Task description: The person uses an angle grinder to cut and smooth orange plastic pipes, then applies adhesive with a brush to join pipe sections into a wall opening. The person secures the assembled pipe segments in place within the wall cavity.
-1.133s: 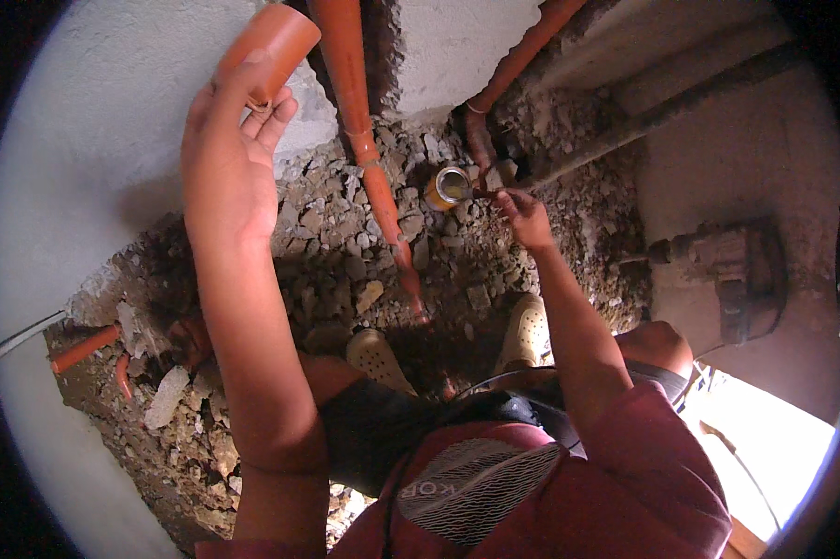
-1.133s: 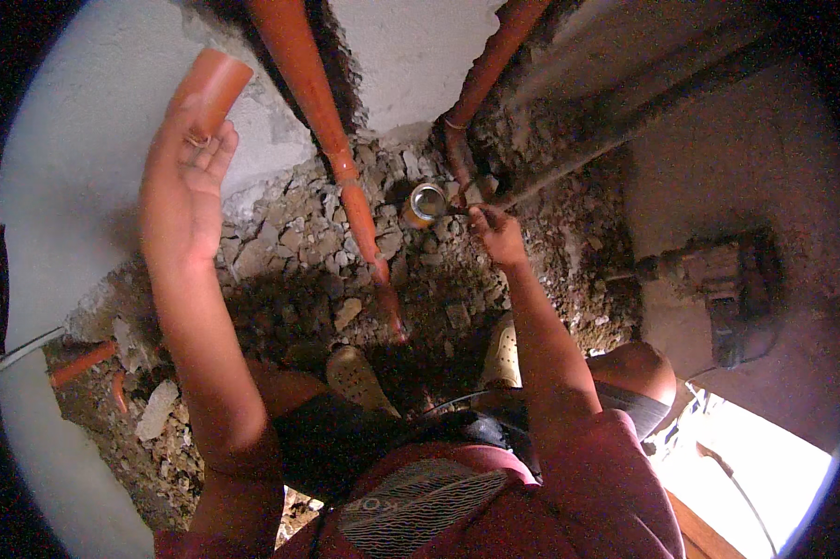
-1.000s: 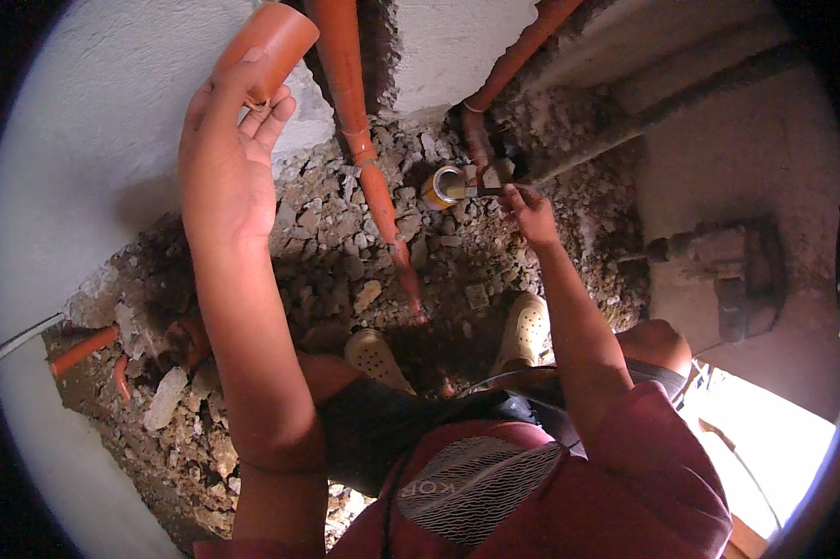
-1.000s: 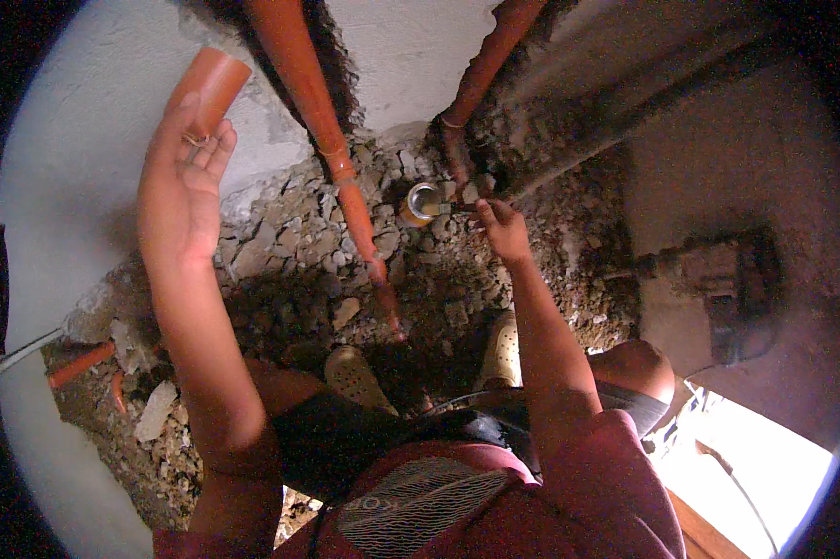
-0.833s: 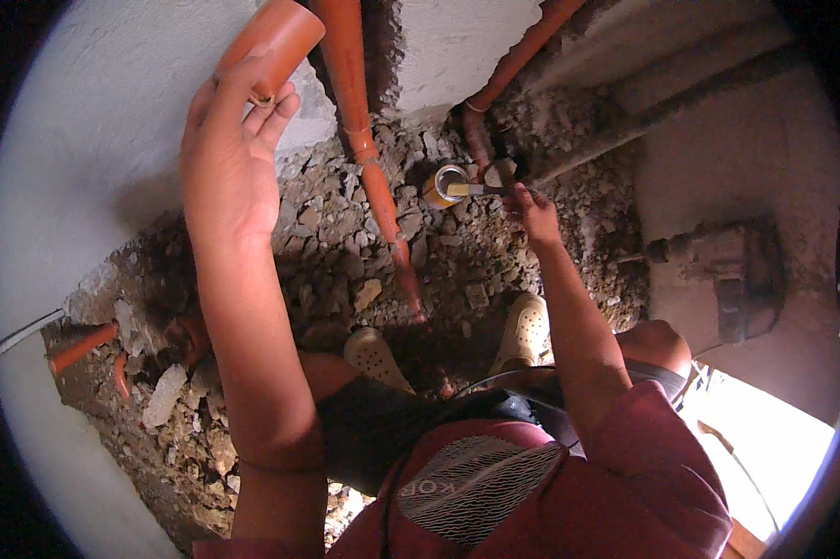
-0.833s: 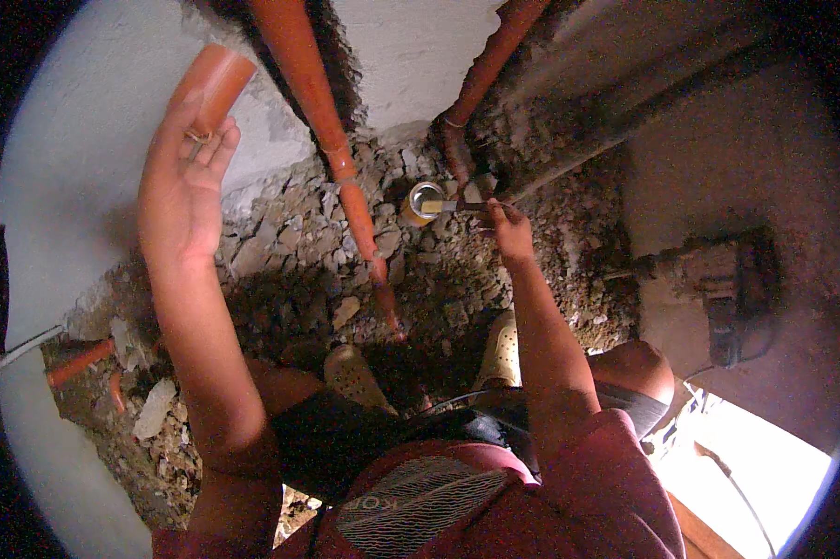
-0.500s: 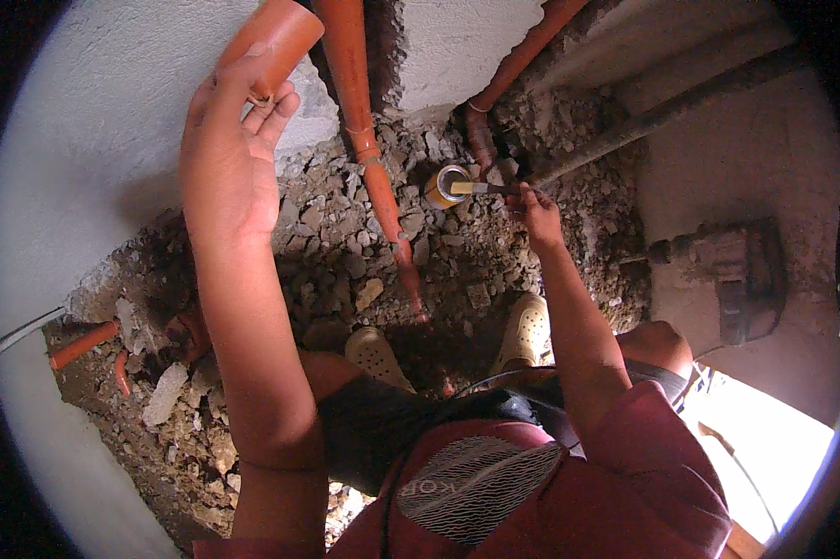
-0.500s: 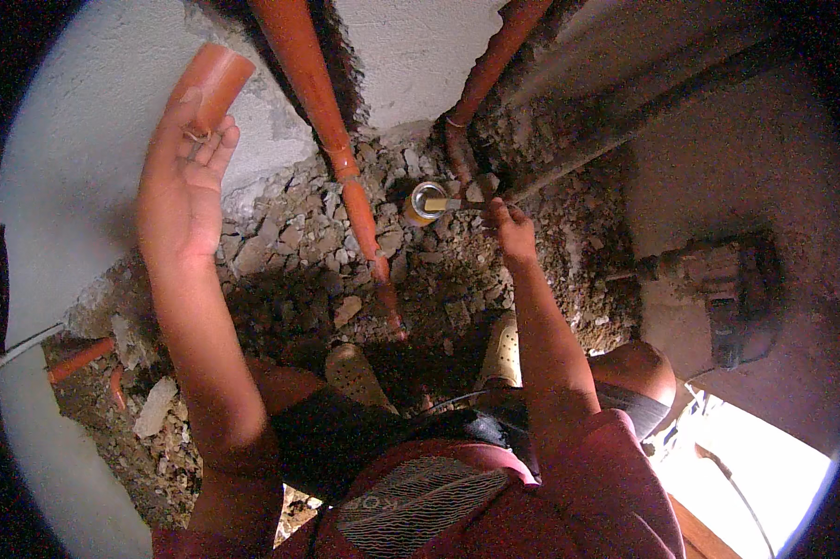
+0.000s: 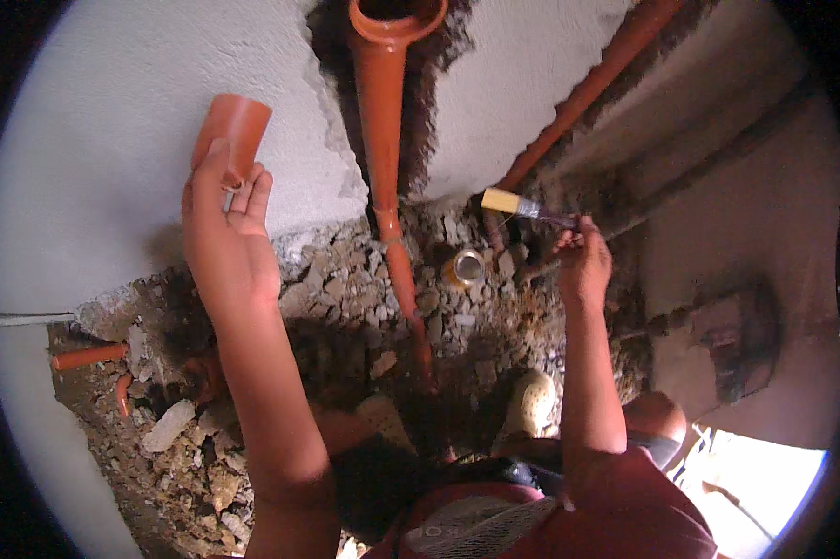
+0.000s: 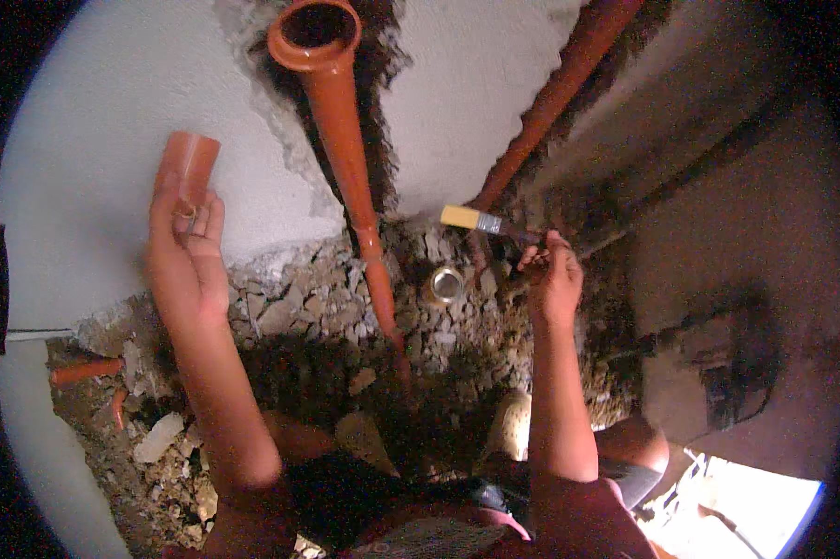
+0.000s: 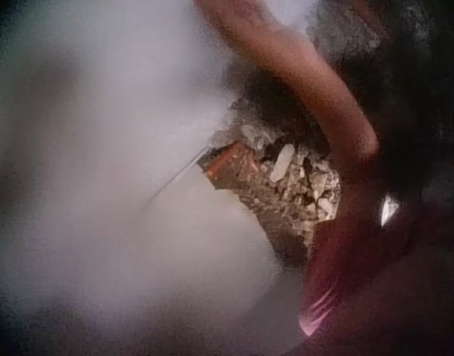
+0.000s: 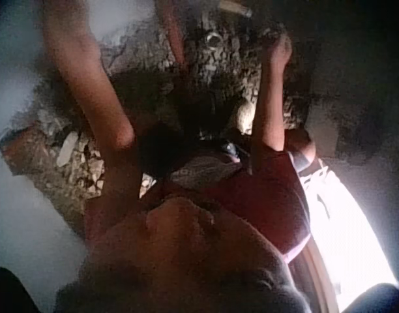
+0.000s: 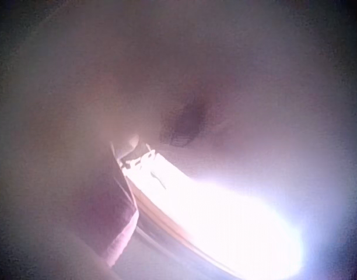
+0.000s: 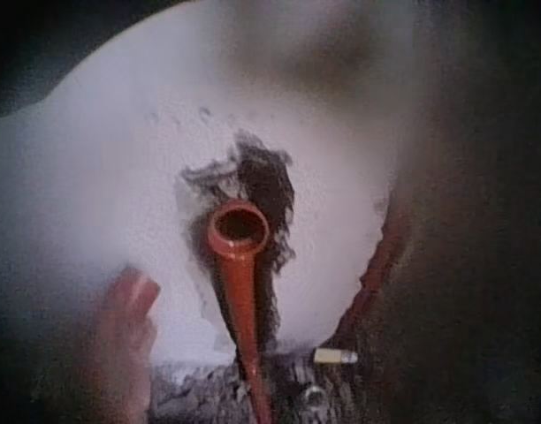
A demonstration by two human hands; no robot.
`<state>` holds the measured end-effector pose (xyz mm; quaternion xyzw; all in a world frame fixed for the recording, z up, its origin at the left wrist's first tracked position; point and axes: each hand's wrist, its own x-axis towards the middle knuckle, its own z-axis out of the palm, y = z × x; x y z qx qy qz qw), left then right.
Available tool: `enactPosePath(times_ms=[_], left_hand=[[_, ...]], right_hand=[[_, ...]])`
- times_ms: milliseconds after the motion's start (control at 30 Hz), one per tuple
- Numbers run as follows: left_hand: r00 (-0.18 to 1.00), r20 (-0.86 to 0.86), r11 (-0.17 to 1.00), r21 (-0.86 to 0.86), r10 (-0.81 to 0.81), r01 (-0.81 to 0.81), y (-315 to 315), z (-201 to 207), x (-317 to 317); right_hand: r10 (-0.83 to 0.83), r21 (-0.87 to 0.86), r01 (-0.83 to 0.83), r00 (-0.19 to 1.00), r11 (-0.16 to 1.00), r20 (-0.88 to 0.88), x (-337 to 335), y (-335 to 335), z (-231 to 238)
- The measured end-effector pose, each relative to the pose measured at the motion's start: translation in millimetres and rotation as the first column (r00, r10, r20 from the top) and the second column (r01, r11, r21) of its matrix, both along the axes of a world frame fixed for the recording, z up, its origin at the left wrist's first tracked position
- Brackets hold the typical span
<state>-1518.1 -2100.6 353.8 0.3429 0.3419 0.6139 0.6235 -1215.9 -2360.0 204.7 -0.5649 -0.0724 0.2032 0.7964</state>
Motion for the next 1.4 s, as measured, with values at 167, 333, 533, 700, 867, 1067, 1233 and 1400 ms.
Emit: enactPosePath(times_ms=[167,333,533,700,867,1067,1233,1400], left_hand=[[0.998,0.033,0.998,-0.035,0.051,-0.049,2,3,-3],[0.999,0.053,0.999,-0.053,0.006,-0.003,1,0,-3],[0.998,0.055,0.999,-0.038,-0.003,0.005,0,-1,-2],[0.999,0.055,0.997,-0.074,0.002,0.002,0,-1,-2],[0.999,0.017,0.995,-0.087,-0.038,0.04,-1,-2,-2],[0.997,0.024,0.993,-0.091,-0.08,0.081,-1,-4,3],[0.997,0.033,0.994,-0.081,-0.076,0.079,-4,-4,6],[0.994,0.036,0.991,-0.083,-0.105,0.107,-4,-5,6]], right_hand=[[-0.004,0.153,-0.074,0.89,0.985,0.457,-49,40,139],[-0.041,0.139,-0.091,0.678,0.986,0.734,-89,88,199],[-0.054,0.107,-0.062,0.563,0.992,0.825,-121,115,208],[0.056,-0.028,-0.067,0.457,0.997,0.888,-135,114,203],[0.085,-0.107,0.141,0.149,0.984,0.985,-127,107,209],[0.072,-0.057,0.263,-0.046,0.963,0.996,-129,106,226],[0.098,-0.099,0.043,0.025,0.994,0.995,-136,113,216],[0.161,-0.157,-0.04,0.111,0.987,0.981,-131,107,203]])
